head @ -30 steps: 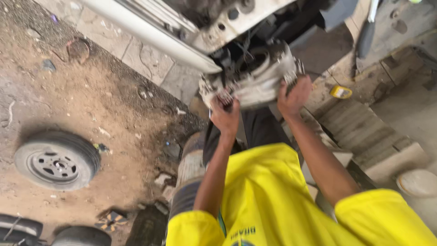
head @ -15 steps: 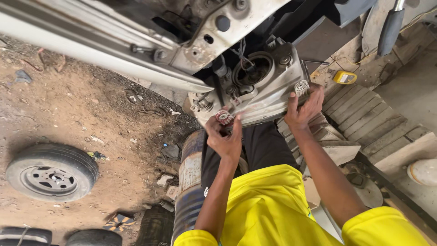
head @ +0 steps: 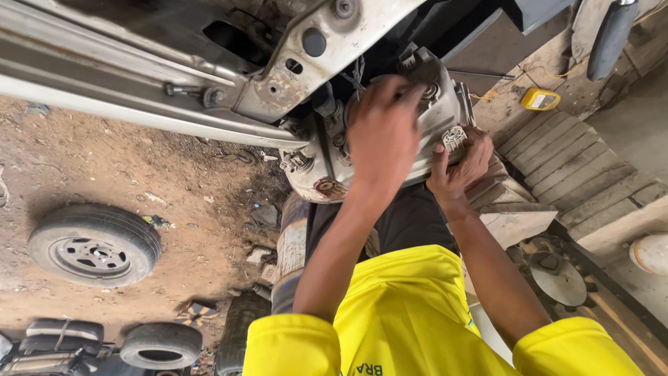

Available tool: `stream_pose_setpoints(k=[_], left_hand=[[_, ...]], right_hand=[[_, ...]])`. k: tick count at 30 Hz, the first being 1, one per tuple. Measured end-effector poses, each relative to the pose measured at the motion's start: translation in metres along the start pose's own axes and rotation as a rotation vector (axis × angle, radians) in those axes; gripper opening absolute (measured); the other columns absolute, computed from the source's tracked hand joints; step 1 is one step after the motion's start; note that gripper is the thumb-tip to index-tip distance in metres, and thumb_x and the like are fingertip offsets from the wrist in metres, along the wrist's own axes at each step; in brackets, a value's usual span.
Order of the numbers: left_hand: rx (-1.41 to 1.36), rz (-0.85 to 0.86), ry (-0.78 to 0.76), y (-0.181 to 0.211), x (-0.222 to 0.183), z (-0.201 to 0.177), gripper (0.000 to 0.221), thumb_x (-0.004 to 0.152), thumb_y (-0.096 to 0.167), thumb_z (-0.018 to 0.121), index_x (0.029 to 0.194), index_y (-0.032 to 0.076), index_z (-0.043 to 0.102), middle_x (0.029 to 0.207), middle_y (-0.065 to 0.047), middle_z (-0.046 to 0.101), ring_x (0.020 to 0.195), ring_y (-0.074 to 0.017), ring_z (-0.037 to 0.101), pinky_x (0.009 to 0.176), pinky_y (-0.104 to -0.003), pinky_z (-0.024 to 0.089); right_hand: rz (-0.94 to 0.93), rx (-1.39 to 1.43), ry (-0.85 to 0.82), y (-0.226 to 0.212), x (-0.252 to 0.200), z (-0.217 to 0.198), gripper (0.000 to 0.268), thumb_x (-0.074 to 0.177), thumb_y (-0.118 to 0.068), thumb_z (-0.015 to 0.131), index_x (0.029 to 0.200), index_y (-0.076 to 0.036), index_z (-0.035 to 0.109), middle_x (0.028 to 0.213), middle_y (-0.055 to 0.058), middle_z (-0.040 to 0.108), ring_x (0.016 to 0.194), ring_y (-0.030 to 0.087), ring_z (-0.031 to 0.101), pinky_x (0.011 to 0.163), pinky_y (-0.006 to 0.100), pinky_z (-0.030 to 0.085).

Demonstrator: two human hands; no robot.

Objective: The person unbolts a headlight housing from the engine bay of a car using a socket wrench and removes the housing by hand.

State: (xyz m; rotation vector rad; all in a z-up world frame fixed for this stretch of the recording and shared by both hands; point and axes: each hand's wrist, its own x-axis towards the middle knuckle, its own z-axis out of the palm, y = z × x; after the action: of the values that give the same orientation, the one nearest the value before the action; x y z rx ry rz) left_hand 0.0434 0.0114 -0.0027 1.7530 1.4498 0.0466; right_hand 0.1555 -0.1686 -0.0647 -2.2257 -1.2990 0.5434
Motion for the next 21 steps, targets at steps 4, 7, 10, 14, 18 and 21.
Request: stream_pose_setpoints(k=[4, 7, 10, 14, 18, 21], left_hand=[[0.095, -0.079, -0.093, 0.006, 0.015, 0.035, 0.022, 0.08, 0.012, 0.073, 0.101, 0.014, 0.077, 0.107, -0.005, 0.068, 0.104, -0.0274, 0.067, 0.09, -0.042, 0.054], [-0.019, -0.203, -0.069, 0.003, 0.018, 0.048, 0.018, 0.089, 0.016, 0.072, 0.106, 0.012, 0.076, 0.109, -0.006, 0.068, 0.104, -0.0292, 0.065, 0.086, -0.042, 0.054], [-0.012, -0.193, -0.05, 0.005, 0.019, 0.047, 0.019, 0.092, 0.016, 0.07, 0.11, 0.011, 0.074, 0.111, -0.008, 0.067, 0.107, -0.0297, 0.065, 0.088, -0.042, 0.054], [-0.024, -0.079, 0.096, 0.01, -0.015, 0.017, 0.034, 0.091, 0.014, 0.072, 0.124, 0.008, 0.069, 0.117, -0.009, 0.066, 0.109, -0.0298, 0.063, 0.096, -0.043, 0.049], [-0.08, 0.035, 0.507, -0.028, -0.08, -0.013, 0.028, 0.098, 0.011, 0.069, 0.125, 0.005, 0.062, 0.124, -0.006, 0.069, 0.117, -0.024, 0.064, 0.104, -0.04, 0.051], [-0.036, -0.145, 0.577, -0.066, -0.127, -0.016, 0.025, 0.103, 0.017, 0.062, 0.123, 0.001, 0.063, 0.124, -0.01, 0.067, 0.118, -0.0261, 0.063, 0.104, -0.041, 0.051]], right_hand=[[0.006, -0.015, 0.009, -0.004, 0.005, 0.0, 0.044, 0.102, -0.035, 0.063, 0.123, 0.003, 0.059, 0.114, 0.022, 0.062, 0.109, 0.042, 0.06, 0.098, 0.052, 0.047], [0.024, 0.013, 0.001, -0.003, 0.005, -0.002, 0.043, 0.104, -0.036, 0.062, 0.123, 0.003, 0.058, 0.114, 0.022, 0.061, 0.108, 0.043, 0.06, 0.098, 0.052, 0.048], [0.033, 0.012, 0.011, -0.001, 0.003, 0.002, 0.043, 0.103, -0.036, 0.062, 0.123, 0.003, 0.059, 0.113, 0.022, 0.061, 0.106, 0.042, 0.06, 0.096, 0.052, 0.049], [0.008, 0.011, -0.008, 0.004, 0.002, -0.001, 0.045, 0.106, -0.038, 0.06, 0.124, 0.003, 0.058, 0.117, 0.023, 0.063, 0.107, 0.042, 0.06, 0.093, 0.051, 0.049], [0.037, 0.016, -0.003, 0.006, 0.0, 0.001, 0.045, 0.107, -0.041, 0.06, 0.121, 0.002, 0.06, 0.114, 0.021, 0.062, 0.106, 0.039, 0.06, 0.092, 0.051, 0.048], [0.036, 0.001, 0.001, 0.007, 0.0, 0.002, 0.047, 0.107, -0.043, 0.057, 0.12, 0.002, 0.06, 0.114, 0.02, 0.062, 0.107, 0.038, 0.06, 0.093, 0.051, 0.047]])
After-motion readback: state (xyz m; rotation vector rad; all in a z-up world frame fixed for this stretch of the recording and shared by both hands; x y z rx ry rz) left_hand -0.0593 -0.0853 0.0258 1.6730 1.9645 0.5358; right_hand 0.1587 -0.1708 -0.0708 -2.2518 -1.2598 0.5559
